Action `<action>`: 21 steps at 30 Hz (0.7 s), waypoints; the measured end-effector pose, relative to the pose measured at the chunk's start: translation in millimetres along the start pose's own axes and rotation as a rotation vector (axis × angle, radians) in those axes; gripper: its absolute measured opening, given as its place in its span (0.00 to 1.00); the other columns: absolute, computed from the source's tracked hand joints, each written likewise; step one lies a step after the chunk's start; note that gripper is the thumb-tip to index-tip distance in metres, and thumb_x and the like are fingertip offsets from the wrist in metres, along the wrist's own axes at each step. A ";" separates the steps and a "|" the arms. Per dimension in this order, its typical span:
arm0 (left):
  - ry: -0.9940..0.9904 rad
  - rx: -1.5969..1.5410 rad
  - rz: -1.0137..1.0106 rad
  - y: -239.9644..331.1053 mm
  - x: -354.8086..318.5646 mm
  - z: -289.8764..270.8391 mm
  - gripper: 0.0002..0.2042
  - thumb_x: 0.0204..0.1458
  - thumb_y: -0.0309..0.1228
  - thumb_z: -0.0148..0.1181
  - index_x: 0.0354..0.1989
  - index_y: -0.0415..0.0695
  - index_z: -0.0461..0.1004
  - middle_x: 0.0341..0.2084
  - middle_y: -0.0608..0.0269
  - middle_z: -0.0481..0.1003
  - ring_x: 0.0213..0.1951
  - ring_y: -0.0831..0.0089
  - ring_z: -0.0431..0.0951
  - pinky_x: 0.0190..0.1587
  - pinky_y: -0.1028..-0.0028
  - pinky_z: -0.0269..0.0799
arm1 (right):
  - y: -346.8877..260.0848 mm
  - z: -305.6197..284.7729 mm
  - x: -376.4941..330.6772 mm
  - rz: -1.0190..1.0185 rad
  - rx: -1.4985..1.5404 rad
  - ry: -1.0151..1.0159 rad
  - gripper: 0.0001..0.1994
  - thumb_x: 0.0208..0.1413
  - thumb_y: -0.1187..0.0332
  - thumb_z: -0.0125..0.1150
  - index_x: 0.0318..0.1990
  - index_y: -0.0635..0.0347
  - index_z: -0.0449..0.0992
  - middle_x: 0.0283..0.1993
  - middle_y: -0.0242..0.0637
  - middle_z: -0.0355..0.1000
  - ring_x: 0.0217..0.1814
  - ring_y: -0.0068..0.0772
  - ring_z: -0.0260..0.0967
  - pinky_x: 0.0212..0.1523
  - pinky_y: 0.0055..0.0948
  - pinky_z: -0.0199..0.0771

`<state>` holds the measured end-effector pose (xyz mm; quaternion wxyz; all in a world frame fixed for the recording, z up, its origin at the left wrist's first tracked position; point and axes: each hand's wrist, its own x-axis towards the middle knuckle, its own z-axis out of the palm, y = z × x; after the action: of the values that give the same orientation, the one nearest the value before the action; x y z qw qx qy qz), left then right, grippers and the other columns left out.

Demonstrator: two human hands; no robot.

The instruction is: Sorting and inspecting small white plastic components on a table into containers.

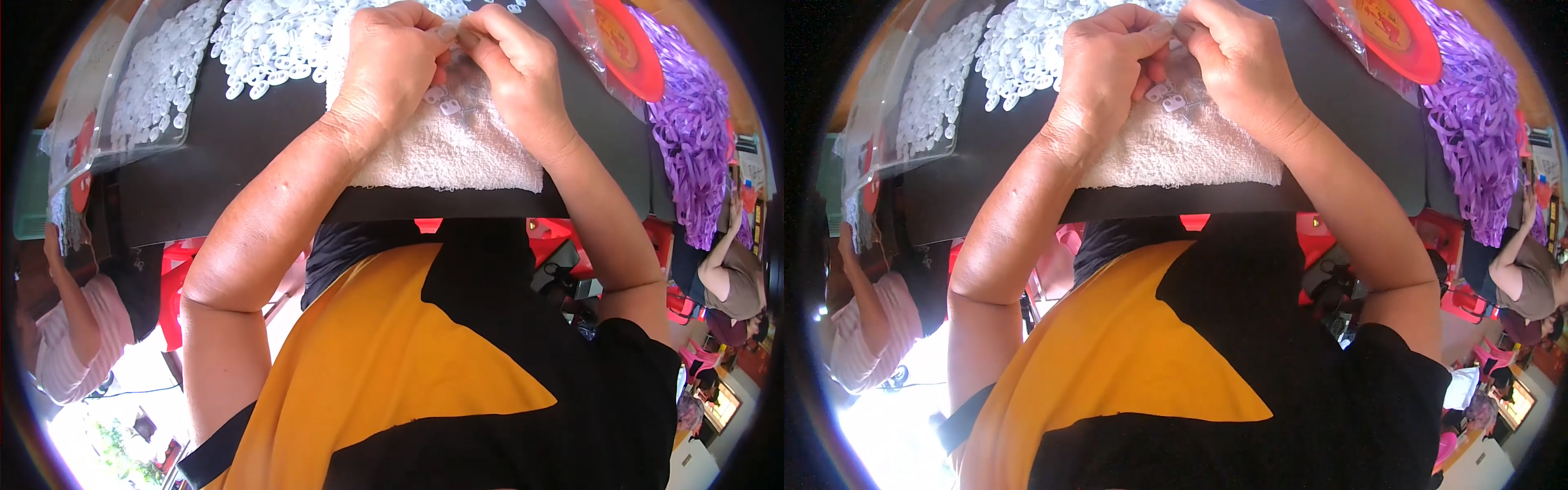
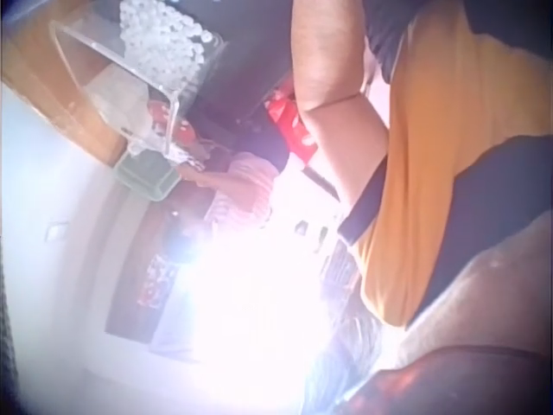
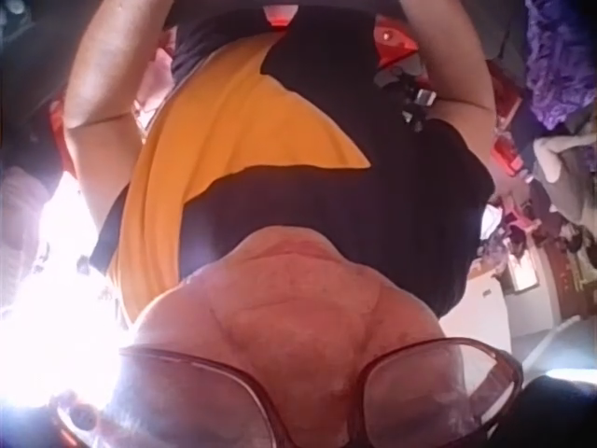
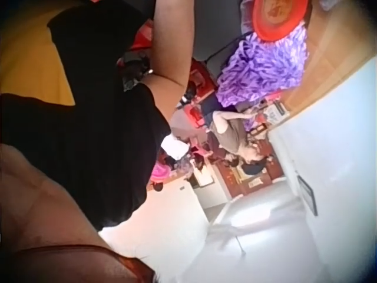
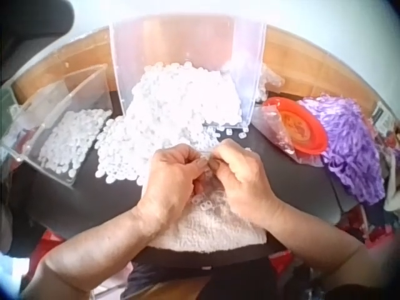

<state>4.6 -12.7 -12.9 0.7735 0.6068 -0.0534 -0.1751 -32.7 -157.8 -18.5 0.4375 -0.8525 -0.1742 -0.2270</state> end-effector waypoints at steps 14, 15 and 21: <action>-0.004 0.435 0.149 1.6 -7.8 0.3 0.06 0.56 0.28 0.58 0.31 0.37 0.76 0.17 0.65 0.72 0.16 0.84 0.66 0.17 0.83 0.59 | 6.2 -1.8 -0.7 0.070 0.053 -0.008 0.04 0.59 0.74 0.54 0.36 0.67 0.71 0.31 0.31 0.69 0.33 0.20 0.65 0.38 0.19 0.66; -0.003 0.435 0.143 3.0 -7.4 1.3 0.06 0.56 0.28 0.58 0.31 0.37 0.76 0.17 0.65 0.72 0.16 0.84 0.66 0.17 0.83 0.59 | 6.2 -1.8 -0.3 0.047 0.036 -0.004 0.04 0.59 0.75 0.54 0.36 0.67 0.71 0.30 0.31 0.69 0.33 0.20 0.65 0.38 0.19 0.66; -0.271 -0.063 0.523 -16.9 0.8 -10.9 0.05 0.53 0.22 0.57 0.25 0.36 0.73 0.16 0.64 0.70 0.16 0.79 0.66 0.19 0.79 0.62 | 5.5 2.0 1.0 0.016 -0.001 -0.022 0.04 0.58 0.75 0.53 0.35 0.67 0.71 0.29 0.31 0.68 0.31 0.19 0.64 0.35 0.19 0.66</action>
<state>5.2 -6.4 -32.0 0.7965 0.5195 -0.3051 -0.0507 -28.6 -159.1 -22.7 0.4368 -0.8566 -0.1719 -0.2140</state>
